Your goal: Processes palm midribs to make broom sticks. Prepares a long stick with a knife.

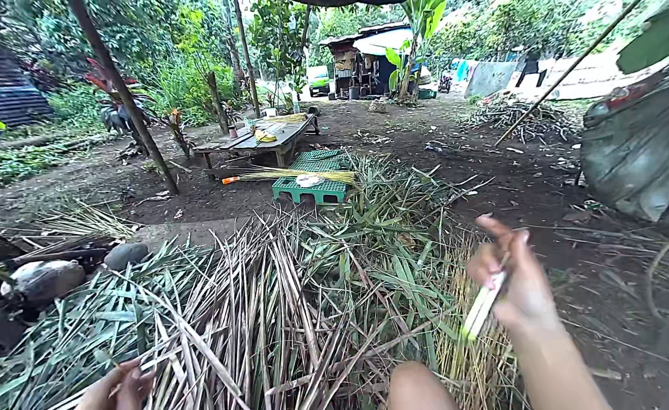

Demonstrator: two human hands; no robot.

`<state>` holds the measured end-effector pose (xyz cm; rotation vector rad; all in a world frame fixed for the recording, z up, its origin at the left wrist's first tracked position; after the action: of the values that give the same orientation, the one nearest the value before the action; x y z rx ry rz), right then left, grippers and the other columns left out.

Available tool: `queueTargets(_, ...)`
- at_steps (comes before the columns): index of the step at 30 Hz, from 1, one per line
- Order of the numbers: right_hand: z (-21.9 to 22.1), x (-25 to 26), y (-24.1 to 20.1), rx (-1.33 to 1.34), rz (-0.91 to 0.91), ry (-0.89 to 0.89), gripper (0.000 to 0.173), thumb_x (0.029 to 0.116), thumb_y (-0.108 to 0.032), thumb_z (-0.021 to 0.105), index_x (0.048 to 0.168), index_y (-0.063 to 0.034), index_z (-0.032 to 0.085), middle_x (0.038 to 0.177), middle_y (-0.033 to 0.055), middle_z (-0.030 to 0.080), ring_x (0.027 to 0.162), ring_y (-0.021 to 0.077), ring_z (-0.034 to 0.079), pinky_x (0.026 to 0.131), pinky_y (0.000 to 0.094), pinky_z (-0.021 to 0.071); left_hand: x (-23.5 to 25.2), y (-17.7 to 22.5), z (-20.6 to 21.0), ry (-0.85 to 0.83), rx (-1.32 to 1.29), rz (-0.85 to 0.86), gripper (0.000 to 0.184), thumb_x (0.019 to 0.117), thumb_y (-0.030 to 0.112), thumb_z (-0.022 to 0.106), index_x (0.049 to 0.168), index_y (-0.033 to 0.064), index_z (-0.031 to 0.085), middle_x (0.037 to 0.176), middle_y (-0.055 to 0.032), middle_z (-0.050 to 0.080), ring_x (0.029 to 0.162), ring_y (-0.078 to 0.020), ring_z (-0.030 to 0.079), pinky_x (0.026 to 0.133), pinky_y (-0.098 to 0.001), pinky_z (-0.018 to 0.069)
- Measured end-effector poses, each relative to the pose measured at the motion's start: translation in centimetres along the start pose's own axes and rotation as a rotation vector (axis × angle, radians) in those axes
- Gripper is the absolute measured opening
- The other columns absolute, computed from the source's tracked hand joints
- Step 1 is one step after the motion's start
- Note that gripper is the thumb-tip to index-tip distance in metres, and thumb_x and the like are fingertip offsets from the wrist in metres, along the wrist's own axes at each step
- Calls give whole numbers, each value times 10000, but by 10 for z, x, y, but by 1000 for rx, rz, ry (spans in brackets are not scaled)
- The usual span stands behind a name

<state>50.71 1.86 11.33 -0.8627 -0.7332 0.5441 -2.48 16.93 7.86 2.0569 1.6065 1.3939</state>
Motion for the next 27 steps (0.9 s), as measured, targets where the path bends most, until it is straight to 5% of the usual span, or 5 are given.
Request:
queueTargets(2,39,-29,36,15,191,-238,562,1084,-424,199,1453,-93,462,545,-139,509,425,-22,454,443,163,424,-3,22,14,125,-470,-187,251,1035,76,509,1243,-64,508,1024,4,632,820,-50,703,751,-271,634)
queueTargets(5,95,-95,85,71,532,-568,507,1050,-261,284,1499,-98,454,622,-127,559,474,-33,471,462,146,423,-13,68,37,293,-906,-269,140,1047,17,432,1118,125,487,880,118,682,780,-59,726,722,-294,652)
queueTargets(13,177,-153,111,451,644,-736,579,1050,-160,326,1607,-97,177,639,-126,550,487,-32,476,471,146,417,-45,130,67,307,-1381,-236,185,1071,70,419,1049,182,564,902,48,729,763,-84,743,681,-259,652)
queueTargets(20,188,-156,104,705,533,-683,478,1074,-220,457,1540,-121,418,636,-136,570,517,-43,504,509,146,430,-58,142,67,293,-1448,-77,121,960,163,702,1061,201,646,992,24,741,844,-101,756,720,-263,653)
queueTargets(27,190,-165,93,680,496,-783,581,1073,-257,467,1610,-134,279,606,-156,501,497,-56,440,493,142,385,-64,144,65,321,-1440,47,121,977,181,676,1084,211,627,1005,24,713,860,-104,746,719,-271,657)
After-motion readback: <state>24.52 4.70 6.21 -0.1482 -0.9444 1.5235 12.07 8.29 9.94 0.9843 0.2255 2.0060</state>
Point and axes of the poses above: each hand's wrist, its own x-axis towards the middle knuckle, its own z-axis out of the palm, y = z × x, the point moved 6 cm from there along x, towards the middle knuckle
